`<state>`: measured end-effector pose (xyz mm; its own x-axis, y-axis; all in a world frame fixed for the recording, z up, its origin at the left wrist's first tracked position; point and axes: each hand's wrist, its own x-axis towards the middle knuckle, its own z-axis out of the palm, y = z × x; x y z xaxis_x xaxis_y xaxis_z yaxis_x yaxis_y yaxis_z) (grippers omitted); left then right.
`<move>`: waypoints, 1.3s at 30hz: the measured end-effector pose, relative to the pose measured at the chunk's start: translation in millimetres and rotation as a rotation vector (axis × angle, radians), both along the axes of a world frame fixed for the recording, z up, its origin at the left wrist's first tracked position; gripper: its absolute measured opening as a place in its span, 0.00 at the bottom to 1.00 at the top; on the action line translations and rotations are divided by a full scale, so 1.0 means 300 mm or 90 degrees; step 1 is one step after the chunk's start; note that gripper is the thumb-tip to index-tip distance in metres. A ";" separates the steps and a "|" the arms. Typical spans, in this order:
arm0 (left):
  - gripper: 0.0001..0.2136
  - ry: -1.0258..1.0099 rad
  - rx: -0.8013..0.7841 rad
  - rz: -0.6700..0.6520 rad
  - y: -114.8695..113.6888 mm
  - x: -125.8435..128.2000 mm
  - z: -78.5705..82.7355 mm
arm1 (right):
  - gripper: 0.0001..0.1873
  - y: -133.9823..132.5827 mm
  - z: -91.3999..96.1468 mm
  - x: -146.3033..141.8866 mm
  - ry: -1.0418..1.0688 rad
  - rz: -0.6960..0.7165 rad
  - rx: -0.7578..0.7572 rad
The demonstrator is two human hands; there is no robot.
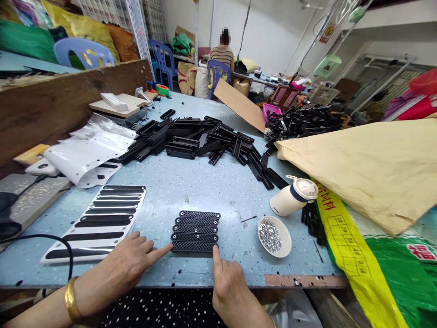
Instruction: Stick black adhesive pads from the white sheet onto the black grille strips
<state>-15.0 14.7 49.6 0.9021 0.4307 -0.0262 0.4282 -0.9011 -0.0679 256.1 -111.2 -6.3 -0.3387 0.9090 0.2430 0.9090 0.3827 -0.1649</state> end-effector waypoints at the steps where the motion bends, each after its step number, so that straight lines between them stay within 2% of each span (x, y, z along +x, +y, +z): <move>1: 0.30 0.006 0.000 0.001 -0.003 0.002 0.002 | 0.43 0.000 -0.010 -0.002 0.008 -0.004 0.011; 6: 0.32 0.033 0.002 0.002 -0.058 0.018 -0.028 | 0.41 0.000 -0.030 -0.009 0.044 -0.007 0.042; 9: 0.34 0.023 -0.003 0.010 -0.087 0.026 -0.048 | 0.35 0.009 -0.017 0.006 0.088 0.001 0.054; 13: 0.31 -0.106 -0.068 0.041 -0.083 0.027 -0.063 | 0.17 0.069 0.045 0.019 0.175 -0.044 0.067; 15: 0.28 -0.187 -0.096 0.060 -0.073 0.027 -0.078 | 0.15 0.120 0.087 0.003 0.193 -0.069 0.063; 18: 0.23 -0.283 -0.107 0.086 -0.066 0.028 -0.109 | 0.14 0.207 0.133 -0.047 0.208 -0.061 0.022; 22: 0.17 -0.378 -0.094 0.144 -0.082 0.024 -0.142 | 0.07 0.293 0.140 -0.105 0.152 -0.049 -0.048; 28: 0.12 -0.519 -0.057 0.212 -0.120 -0.019 -0.166 | 0.12 0.314 0.117 -0.117 0.078 -0.029 -0.058; 32: 0.12 -0.556 -0.055 0.219 -0.128 -0.050 -0.183 | 0.13 0.319 0.131 -0.123 0.102 -0.006 -0.010; 35: 0.11 -0.589 -0.039 0.198 -0.116 -0.064 -0.182 | 0.12 0.343 0.179 -0.079 0.144 -0.046 0.033; 37: 0.11 -0.608 -0.025 0.195 -0.105 -0.072 -0.167 | 0.12 0.341 0.224 -0.001 0.157 -0.105 0.064; 39: 0.11 -0.616 -0.004 0.204 -0.099 -0.089 -0.142 | 0.12 0.301 0.255 0.113 0.176 -0.169 0.105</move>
